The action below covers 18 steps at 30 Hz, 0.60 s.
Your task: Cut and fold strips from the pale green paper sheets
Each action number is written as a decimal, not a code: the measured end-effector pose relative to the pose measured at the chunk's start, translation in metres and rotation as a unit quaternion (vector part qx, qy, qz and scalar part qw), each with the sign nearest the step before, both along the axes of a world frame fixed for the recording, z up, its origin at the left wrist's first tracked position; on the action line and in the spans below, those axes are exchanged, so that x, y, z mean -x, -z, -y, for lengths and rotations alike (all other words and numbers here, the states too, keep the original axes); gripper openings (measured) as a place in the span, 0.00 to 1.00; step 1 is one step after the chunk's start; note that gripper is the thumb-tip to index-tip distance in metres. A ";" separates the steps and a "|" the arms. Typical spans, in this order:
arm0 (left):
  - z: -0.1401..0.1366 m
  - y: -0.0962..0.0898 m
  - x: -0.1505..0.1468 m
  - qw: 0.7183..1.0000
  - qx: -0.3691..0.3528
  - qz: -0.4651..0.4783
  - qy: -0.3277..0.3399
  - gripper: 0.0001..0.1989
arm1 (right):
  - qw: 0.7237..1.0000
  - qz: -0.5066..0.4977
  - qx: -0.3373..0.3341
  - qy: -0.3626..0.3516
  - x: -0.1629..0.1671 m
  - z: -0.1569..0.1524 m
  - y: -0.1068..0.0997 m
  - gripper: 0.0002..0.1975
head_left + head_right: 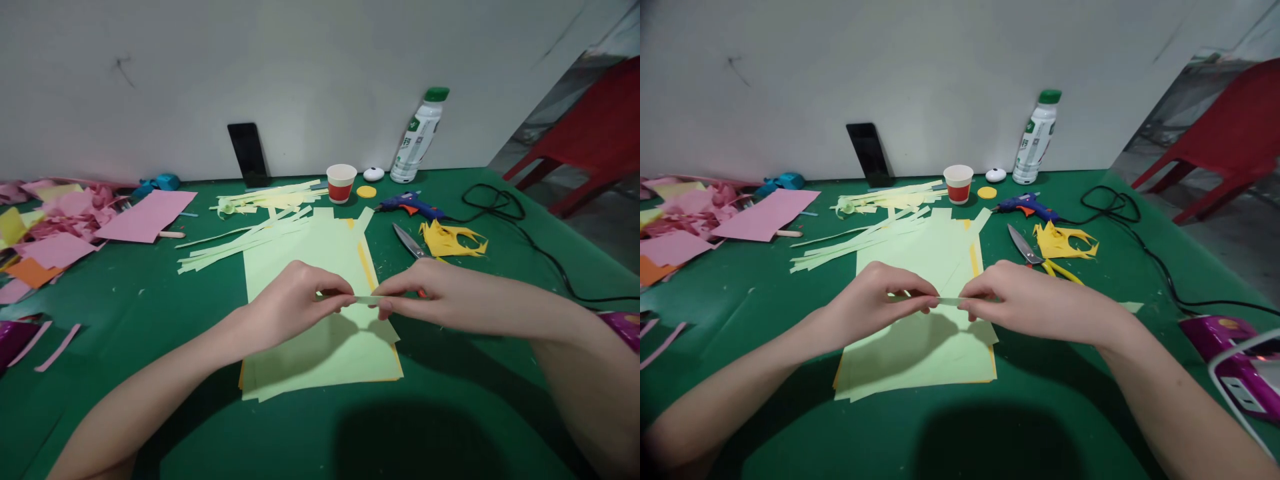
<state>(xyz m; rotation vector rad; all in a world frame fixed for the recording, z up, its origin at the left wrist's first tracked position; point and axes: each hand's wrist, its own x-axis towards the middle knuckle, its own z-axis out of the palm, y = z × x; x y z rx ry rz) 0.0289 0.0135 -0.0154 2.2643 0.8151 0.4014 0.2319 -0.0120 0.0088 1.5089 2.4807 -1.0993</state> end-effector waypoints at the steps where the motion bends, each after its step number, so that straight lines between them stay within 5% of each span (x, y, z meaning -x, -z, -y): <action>1: 0.001 0.001 0.000 1.000 -0.007 0.001 0.001 0.10 | 1.000 -0.008 -0.014 0.003 0.003 0.001 0.001 0.18; 9: 0.008 0.007 -0.005 0.994 -0.101 -0.020 -0.024 0.10 | 0.986 0.011 -0.169 0.007 0.021 0.007 0.014 0.17; 18: 0.010 0.005 -0.004 0.991 -0.125 -0.035 -0.026 0.10 | 0.975 0.045 -0.216 -0.019 0.018 0.007 0.019 0.20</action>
